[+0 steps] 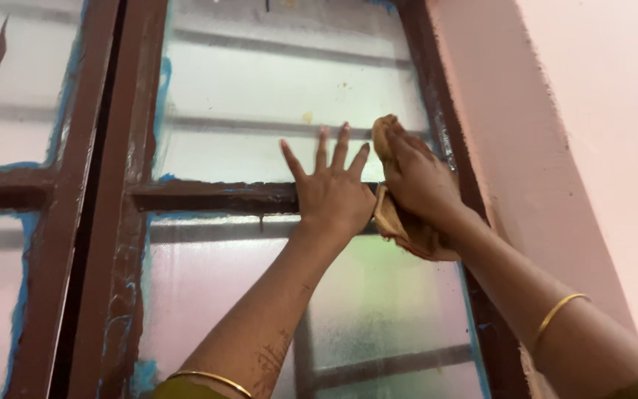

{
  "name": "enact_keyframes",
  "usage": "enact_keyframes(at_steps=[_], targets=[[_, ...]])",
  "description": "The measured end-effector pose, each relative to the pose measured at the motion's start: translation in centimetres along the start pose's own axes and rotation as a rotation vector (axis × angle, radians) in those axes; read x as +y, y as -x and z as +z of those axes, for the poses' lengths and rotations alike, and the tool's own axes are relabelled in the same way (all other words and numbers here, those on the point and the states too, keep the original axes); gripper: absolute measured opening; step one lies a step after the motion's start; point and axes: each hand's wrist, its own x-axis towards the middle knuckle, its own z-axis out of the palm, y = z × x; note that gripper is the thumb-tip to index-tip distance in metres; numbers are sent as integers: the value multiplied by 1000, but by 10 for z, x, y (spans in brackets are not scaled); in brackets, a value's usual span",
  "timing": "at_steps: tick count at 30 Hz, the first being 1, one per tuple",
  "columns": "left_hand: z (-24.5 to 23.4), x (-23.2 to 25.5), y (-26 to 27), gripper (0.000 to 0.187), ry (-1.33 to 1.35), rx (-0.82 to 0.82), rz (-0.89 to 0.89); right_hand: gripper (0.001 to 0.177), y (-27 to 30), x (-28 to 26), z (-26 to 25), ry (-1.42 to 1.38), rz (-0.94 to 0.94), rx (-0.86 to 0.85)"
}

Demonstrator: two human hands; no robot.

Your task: The person wipes the glass and the dark wooden frame of a window using a cloth.

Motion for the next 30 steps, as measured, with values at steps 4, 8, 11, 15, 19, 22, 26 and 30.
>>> enact_keyframes(at_steps=[4,8,11,15,19,22,26,30], targets=[[11,22,-15,68,-44,-2,6,78,19,21,-13,318,-238,23],[36,62,-10,65,25,35,90,72,20,65,-10,512,-487,342],[55,72,-9,61,94,225,117,60,-2,98,3,258,-539,305],[71,69,-9,60,225,373,172,56,-31,129,3,217,-506,164],[78,68,-8,55,165,352,204,55,-56,131,8,190,-446,181],[76,67,-10,56,144,388,211,55,-53,127,5,184,-444,206],[76,70,-6,52,125,370,212,61,-31,116,5,195,-355,191],[81,75,-3,52,141,400,150,68,7,100,5,84,-433,262]])
